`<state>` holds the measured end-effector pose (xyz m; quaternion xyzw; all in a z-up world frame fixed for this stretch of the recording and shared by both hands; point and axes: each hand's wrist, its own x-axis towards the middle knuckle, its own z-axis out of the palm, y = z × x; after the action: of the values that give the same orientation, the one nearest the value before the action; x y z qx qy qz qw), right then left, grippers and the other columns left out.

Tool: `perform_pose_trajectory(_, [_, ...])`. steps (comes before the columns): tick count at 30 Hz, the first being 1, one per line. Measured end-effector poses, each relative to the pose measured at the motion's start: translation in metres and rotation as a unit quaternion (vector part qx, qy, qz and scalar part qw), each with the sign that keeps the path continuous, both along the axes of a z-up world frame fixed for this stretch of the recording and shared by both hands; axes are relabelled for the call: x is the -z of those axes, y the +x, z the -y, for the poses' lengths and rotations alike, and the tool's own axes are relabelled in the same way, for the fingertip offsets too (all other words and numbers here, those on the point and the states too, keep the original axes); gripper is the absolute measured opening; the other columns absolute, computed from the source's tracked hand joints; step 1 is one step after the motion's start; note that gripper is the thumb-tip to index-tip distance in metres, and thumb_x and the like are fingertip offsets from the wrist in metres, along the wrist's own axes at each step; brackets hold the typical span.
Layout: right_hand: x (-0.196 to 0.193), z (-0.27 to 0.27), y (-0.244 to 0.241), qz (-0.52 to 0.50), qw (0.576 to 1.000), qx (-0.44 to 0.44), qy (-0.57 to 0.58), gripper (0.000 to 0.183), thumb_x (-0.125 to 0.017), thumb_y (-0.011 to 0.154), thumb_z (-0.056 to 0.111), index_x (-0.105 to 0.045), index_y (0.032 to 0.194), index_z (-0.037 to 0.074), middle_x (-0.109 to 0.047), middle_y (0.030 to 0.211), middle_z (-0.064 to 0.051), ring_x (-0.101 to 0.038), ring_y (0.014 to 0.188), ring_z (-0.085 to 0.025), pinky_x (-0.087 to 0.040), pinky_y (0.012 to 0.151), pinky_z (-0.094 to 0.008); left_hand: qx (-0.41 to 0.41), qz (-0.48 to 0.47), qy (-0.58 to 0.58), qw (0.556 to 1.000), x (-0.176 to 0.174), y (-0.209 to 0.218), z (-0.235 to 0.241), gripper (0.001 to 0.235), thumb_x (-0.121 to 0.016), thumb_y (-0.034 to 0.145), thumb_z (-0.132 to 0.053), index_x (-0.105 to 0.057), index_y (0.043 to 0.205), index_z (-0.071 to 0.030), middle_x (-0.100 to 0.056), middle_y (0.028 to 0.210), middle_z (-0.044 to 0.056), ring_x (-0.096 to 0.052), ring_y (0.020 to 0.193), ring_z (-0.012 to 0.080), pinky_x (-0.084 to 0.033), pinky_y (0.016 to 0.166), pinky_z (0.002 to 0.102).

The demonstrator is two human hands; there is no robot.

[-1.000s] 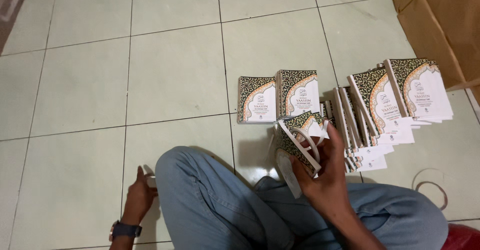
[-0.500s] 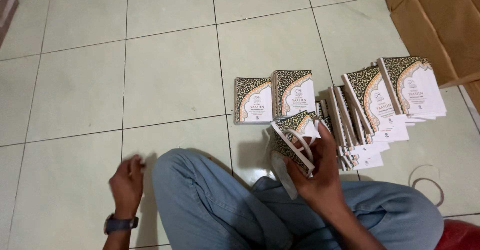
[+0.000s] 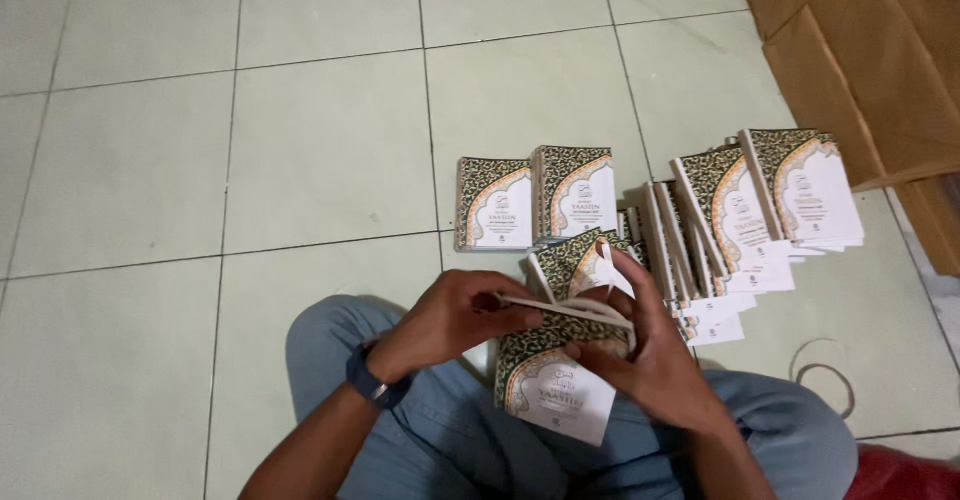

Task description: The person sits on the floor and tapes the spines of small books using a roll of clear tape. They pick up a book, apply the tape to the spine, and place it on a stack.

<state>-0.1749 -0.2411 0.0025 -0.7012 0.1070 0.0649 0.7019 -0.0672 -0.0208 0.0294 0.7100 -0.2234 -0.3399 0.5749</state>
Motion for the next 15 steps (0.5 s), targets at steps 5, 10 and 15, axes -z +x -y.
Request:
perform_pose_trajectory(5, [0.009, 0.008, 0.005, 0.040, 0.991, 0.089, -0.091, 0.077, -0.075, 0.083, 0.007, -0.042, 0.153, 0.015, -0.054, 0.132, -0.014, -0.069, 0.099, -0.021, -0.059, 0.089, -0.030, -0.109, -0.040, -0.106, 0.988, 0.073, 0.006, -0.024, 0.012, -0.071, 0.092, -0.005, -0.072, 0.104, -0.005, -0.076, 0.102, 0.006, -0.071, 0.098, 0.0161, -0.058, 0.087, 0.028])
perform_pose_trajectory(10, [0.010, 0.008, 0.004, 0.035, 0.983, 0.105, -0.149, 0.052, -0.058, 0.097, 0.030, -0.058, 0.146, 0.012, -0.073, 0.090, -0.010, -0.066, 0.071, -0.017, -0.056, 0.068, -0.031, -0.286, 0.007, -0.074, 0.955, 0.053, 0.020, -0.026, 0.027, -0.059, 0.099, -0.039, -0.065, 0.099, -0.013, -0.070, 0.106, 0.003, -0.062, 0.108, 0.0153, -0.042, 0.098, 0.028])
perform_pose_trajectory(15, [0.021, 0.003, 0.004, 0.112, 0.986, 0.020, -0.121, 0.056, -0.064, 0.092, 0.002, -0.055, 0.145, 0.014, -0.061, 0.144, -0.009, -0.066, 0.122, -0.019, -0.056, 0.099, -0.030, 0.054, -0.034, -0.095, 0.993, 0.009, 0.024, -0.006, 0.032, -0.063, 0.100, -0.015, -0.067, 0.132, -0.011, -0.073, 0.104, 0.002, -0.064, 0.068, 0.0094, -0.050, 0.057, 0.024])
